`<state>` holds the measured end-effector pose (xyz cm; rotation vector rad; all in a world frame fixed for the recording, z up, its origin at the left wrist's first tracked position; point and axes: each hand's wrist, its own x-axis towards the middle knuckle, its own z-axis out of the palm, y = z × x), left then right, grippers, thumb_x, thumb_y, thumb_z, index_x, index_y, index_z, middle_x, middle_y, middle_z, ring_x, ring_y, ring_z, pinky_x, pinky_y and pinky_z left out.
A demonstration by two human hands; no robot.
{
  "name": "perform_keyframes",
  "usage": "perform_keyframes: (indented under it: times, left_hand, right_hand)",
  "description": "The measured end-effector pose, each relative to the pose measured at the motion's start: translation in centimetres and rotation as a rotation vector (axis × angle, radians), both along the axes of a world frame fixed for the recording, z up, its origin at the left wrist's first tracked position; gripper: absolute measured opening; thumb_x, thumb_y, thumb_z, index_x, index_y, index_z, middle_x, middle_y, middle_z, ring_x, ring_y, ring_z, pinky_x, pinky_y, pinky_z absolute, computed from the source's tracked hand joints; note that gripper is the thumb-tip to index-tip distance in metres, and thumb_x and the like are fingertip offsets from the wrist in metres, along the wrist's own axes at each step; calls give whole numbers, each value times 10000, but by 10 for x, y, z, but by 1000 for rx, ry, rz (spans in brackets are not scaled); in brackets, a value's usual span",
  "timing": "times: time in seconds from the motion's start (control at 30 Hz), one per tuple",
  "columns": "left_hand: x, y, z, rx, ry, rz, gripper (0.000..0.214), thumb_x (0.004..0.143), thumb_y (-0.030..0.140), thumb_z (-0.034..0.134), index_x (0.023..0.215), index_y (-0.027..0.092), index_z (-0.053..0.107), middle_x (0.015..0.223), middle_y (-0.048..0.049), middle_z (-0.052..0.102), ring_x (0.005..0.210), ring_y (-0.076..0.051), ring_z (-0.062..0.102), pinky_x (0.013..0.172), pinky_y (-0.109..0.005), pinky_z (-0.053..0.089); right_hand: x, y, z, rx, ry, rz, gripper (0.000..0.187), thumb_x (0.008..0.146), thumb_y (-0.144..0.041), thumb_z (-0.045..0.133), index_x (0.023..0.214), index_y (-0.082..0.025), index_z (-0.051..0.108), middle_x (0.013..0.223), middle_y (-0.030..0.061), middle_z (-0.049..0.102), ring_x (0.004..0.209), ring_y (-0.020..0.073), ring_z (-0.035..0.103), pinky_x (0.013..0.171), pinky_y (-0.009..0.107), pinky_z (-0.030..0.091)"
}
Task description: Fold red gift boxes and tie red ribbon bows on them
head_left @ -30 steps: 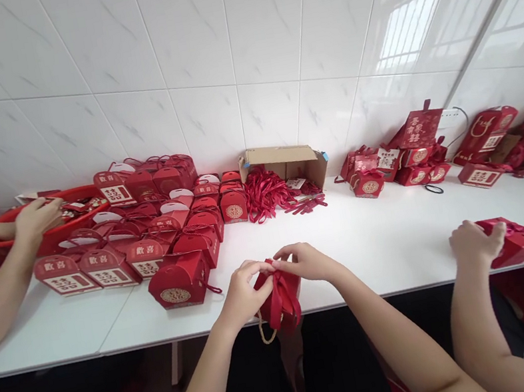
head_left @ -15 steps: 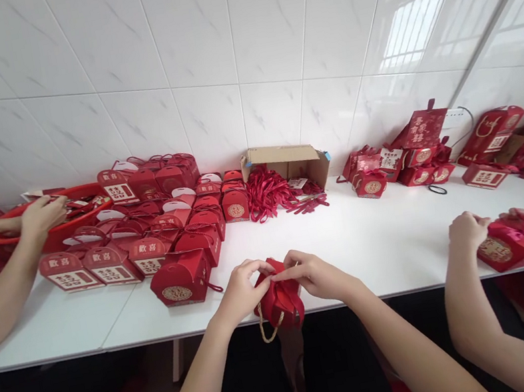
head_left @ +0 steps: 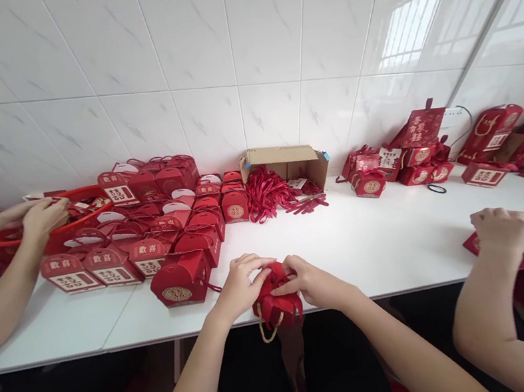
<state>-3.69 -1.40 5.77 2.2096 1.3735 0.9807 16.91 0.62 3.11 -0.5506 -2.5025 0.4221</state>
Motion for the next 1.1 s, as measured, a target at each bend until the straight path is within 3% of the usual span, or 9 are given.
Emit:
perform_keyframes:
  times: [0.33, 0.57, 0.77, 0.97, 1.1]
  left_hand:
    - [-8, 1, 4, -102, 53, -107, 106, 835, 246, 493, 827, 218, 596, 866, -25, 595, 835, -180, 560, 794, -299, 471]
    - [-7, 7, 6, -126, 200, -167, 101, 821, 304, 547, 766, 225, 577, 1050, -46, 529, 1050, -221, 489, 931, -361, 428]
    - [-12, 15, 1, -188, 12, -255, 199, 844, 318, 527, 676, 212, 544, 1150, -64, 562, 1152, -216, 473, 1002, -383, 403]
    - [-8, 14, -7, -179, -99, -218, 190, 832, 301, 539, 670, 209, 503, 1083, -74, 614, 1103, -207, 514, 975, -366, 429]
    - [6, 7, -11, -140, -177, -147, 266, 844, 289, 529, 597, 203, 481, 939, -60, 656, 988, -193, 569, 906, -333, 467]
  right_hand:
    - [1, 1, -3, -70, 66, 1, 398, 831, -25, 511, 998, -311, 729, 884, 25, 363, 820, 150, 433, 746, 287, 494]
    - [1, 1, -1, -105, 62, 6, 447, 813, 18, 492, 992, -315, 730, 907, 31, 382, 886, 159, 453, 787, 287, 501]
    - [0, 1, -4, -123, 100, 12, 415, 822, -6, 503, 986, -309, 734, 895, 25, 375, 826, 143, 461, 747, 280, 513]
    - [0, 1, -8, -133, 181, -17, 429, 841, -6, 428, 937, -289, 736, 887, 29, 372, 849, 148, 464, 756, 284, 511]
    - [0, 1, -8, -156, 286, -63, 375, 895, -60, 355, 997, -237, 670, 907, 44, 446, 801, 139, 495, 708, 278, 498]
